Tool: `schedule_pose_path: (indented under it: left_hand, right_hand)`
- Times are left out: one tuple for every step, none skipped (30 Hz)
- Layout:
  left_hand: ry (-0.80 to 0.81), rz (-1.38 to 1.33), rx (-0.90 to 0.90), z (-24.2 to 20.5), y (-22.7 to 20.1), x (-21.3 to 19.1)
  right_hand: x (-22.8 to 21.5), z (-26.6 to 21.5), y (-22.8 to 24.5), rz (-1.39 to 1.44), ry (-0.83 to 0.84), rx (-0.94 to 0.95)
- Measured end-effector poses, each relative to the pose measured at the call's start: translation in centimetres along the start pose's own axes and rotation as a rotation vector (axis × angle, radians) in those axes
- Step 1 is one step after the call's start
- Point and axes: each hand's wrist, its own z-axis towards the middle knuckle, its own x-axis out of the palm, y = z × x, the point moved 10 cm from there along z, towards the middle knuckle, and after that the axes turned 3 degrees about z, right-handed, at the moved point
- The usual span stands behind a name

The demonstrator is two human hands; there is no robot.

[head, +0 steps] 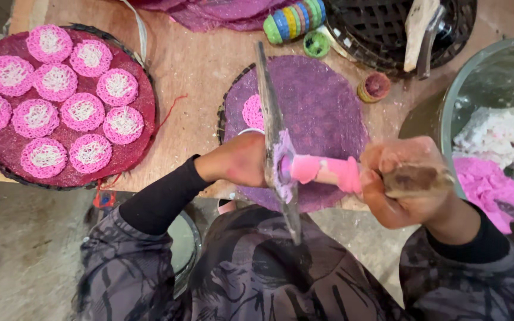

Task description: The person fills a cylindrical mold with pink paste using a wooden spreader and presses it onto a purple base while another person works with paste nearby.

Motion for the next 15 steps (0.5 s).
schedule_pose_path:
  left_hand:
    - [0.010,0.048,-0.056,0.0,0.6,0.5]
    - [0.015,0.101,-0.110,0.1,1.1,0.8]
    - [0.013,0.164,-0.165,0.2,1.5,1.2]
    - [0.010,0.230,-0.221,0.2,1.8,1.6]
    - [0.007,0.295,-0.276,0.1,2.1,1.9]
    - [-0.047,0.257,-0.229,0.3,1.3,2.0]
    - [-0.100,0.218,-0.182,0.4,0.6,2.1]
    - [-0.153,0.182,-0.129,0.6,-0.2,1.9]
    - [-0.229,0.120,-0.035,0.7,-1.3,1.5]
    - [-0.285,0.077,0.050,0.8,-2.4,1.3]
    - [-0.338,0.032,0.116,0.7,-3.3,1.0]
    - [-0.383,-0.012,0.196,0.9,-4.2,0.9]
    - [-0.447,-0.036,0.235,1.0,-4.8,0.7]
    - [-0.509,-0.071,0.271,1.0,-5.4,0.5]
    - [-0.580,-0.095,0.318,1.0,-5.7,0.1]
  right_hand:
    - [-0.1,-0.8,-0.8,0.070,-0.035,-0.003]
    - [-0.2,-1.3,-1.7,0.137,-0.068,-0.013]
    - [-0.5,-1.9,-2.4,0.204,-0.100,-0.024]
    - [-1.3,-2.3,-2.5,0.253,-0.166,-0.112]
    - [-2.2,-2.7,-2.7,0.303,-0.233,-0.199]
    - [-3.5,-3.2,-2.8,0.352,-0.302,-0.285]
    - [-4.9,-3.1,-3.3,0.426,-0.345,-0.362]
    - [-6.8,-3.0,-3.7,0.496,-0.390,-0.445]
    - [-9.1,-2.7,-4.1,0.565,-0.434,-0.530]
    - [-11.3,-2.4,-4.5,0.632,-0.478,-0.617]
    - [-13.4,-2.7,-4.6,0.699,-0.521,-0.705]
    - [-14.7,-3.1,-4.9,0.761,-0.564,-0.796]
    - [-15.7,-3.7,-5.2,0.823,-0.605,-0.890]
    - [-15.2,-4.6,-7.9,0.807,-0.855,-0.744]
    - [-14.5,-5.3,-10.5,0.724,-1.109,-0.557]
